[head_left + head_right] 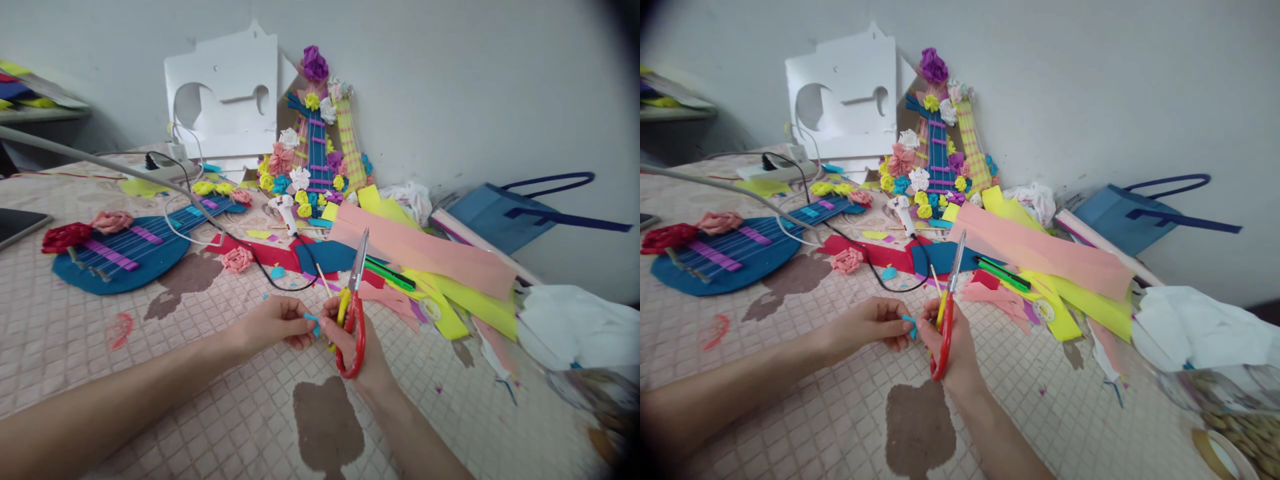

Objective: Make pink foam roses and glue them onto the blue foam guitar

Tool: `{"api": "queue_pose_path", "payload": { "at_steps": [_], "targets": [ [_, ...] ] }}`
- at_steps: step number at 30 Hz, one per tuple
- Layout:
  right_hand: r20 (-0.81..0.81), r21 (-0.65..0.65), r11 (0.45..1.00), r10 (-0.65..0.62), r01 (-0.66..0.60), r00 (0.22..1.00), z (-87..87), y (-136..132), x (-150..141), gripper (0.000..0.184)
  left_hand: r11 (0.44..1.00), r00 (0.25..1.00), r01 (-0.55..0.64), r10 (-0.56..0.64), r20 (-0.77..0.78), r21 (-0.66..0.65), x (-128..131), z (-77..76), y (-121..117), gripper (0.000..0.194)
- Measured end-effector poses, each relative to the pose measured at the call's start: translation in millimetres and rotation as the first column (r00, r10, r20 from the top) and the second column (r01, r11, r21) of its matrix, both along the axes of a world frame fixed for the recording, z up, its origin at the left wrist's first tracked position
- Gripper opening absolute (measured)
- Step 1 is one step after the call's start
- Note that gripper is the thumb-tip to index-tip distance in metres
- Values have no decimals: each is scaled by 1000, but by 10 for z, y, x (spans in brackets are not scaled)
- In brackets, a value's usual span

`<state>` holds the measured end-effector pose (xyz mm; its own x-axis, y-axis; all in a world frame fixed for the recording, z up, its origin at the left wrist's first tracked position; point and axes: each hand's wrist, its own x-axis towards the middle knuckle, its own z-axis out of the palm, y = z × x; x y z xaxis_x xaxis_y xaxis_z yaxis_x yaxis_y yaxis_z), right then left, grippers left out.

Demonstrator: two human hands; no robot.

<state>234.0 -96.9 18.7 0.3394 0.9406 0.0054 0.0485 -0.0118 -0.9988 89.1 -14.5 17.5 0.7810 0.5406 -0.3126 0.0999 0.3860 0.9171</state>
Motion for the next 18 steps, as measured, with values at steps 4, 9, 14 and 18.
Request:
{"api": "queue_pose_path", "payload": {
  "at_steps": [4, 9, 14, 18],
  "targets": [
    [-19, -1, 1000, -6, 6, 1000, -15, 7, 5, 19, 999, 1000, -13, 13, -7, -30, 0, 28, 2, 34],
    [-22, -15, 999, -35, 35, 999, 9, 15, -12, 19, 998, 999, -40, 40, 9, -49, 1, 48, 0, 37],
    [-49, -5, 999, -41, 41, 998, 7, 10, -13, 20, 1000, 1000, 2, -2, -3, 26, 4, 14, -2, 37],
    [-30, 6, 1000, -8, 8, 1000, -16, 11, 1, 17, 997, 998, 63, -62, -21, 54, 15, -33, -4, 38]
  ]
}}
